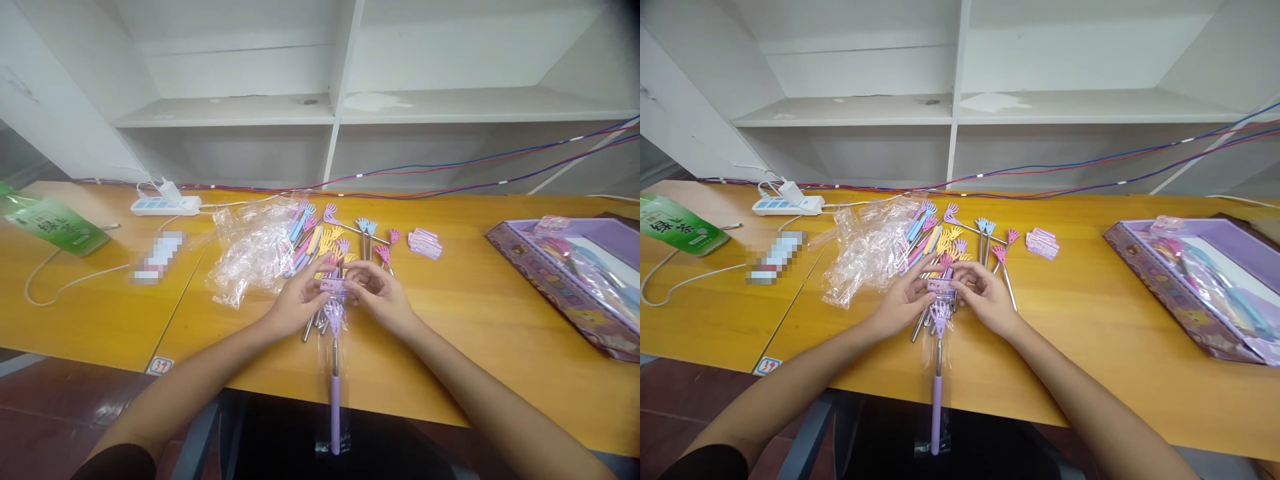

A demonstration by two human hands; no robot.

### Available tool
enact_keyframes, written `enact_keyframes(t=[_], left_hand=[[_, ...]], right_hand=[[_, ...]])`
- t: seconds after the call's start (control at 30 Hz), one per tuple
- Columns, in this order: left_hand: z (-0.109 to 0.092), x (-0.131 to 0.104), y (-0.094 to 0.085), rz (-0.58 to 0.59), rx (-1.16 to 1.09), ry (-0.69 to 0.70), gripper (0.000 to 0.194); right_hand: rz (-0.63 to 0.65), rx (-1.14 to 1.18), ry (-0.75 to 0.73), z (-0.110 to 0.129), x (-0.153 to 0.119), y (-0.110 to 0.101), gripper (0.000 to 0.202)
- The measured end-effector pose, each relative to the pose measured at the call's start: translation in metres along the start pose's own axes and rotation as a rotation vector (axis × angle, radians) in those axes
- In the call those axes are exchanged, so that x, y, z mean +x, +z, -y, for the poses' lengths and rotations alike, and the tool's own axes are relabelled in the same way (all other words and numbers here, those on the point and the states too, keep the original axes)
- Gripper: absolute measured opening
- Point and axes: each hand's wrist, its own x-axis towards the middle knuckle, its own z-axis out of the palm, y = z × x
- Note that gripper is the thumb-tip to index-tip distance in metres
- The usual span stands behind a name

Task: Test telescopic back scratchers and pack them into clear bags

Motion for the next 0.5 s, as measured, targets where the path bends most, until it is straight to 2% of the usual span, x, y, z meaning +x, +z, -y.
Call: enact_keyframes(t=[0.1,0.2,0.4,0.5], left_hand=[[0.006,0.000,-0.004,-0.039,0.105,-0.039,0.054],[0.008,0.000,-0.005,-0.048,0.124,-0.019,0.038],[0.005,0.000,-0.005,-0.112,0.183,0.023,0.025],[0.002,-0.001,-0.006,-0.123,0.268,0.046,0.022]], right_hand=[[0.026,-0.019,-0.040,0.001,-0.002,0.000,0.025],[0.064,-0.048,-0.100,0.003,-0.004,0.000,0.020],[0.196,-0.275,-0.254,0.016,-0.005,-0.008,0.024],[0.249,-0.261,-0.280,0.018,-0.005,-0.010,0.036]])
